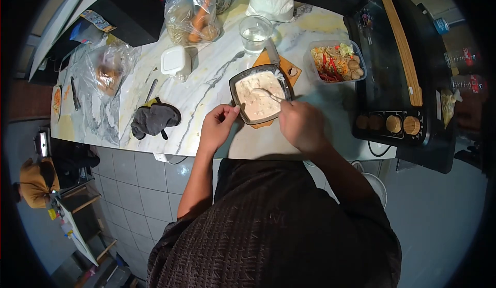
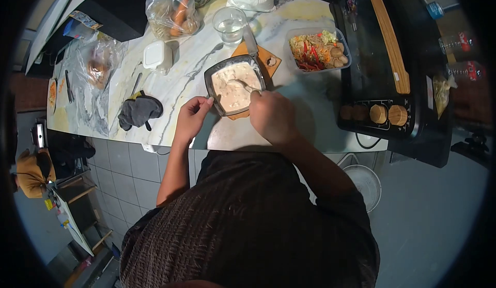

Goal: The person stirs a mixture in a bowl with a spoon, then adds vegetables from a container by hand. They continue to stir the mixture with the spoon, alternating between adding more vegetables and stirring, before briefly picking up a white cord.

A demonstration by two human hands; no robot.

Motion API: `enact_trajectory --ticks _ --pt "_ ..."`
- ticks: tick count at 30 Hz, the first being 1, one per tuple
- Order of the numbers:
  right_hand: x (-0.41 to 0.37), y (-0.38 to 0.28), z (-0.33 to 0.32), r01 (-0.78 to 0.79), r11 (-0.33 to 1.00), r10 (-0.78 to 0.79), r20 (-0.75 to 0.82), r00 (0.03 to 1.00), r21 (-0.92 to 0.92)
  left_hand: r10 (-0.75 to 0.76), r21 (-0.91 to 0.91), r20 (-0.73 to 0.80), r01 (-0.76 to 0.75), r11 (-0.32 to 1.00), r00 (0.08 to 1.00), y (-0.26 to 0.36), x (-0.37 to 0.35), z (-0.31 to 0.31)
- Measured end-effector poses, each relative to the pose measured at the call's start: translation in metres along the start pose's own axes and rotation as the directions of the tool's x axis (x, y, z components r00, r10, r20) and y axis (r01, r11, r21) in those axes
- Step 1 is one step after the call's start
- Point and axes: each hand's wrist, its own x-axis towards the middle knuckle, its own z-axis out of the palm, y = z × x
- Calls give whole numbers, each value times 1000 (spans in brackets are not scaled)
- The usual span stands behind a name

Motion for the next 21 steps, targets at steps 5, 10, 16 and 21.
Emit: enact_trajectory --ticks 5,10,16,21 --pt "-10 5 -11 -66 997 65 13 998 28 18 -23 -2 -18 1000 1000 -4 -14 -3" --pt "-22 8 -3 -281 951 263 138 955 126 17 83 -59 -12 996 998 7 -41 3" --pt "-74 22 -6 -325 834 303 122 945 446 26 18 -64 -25 1000 998 -2 -98 24" --pt "-149 39 -3 -201 802 339 -152 929 563 -2 0 -73 2 1000 997 -17 -151 49"
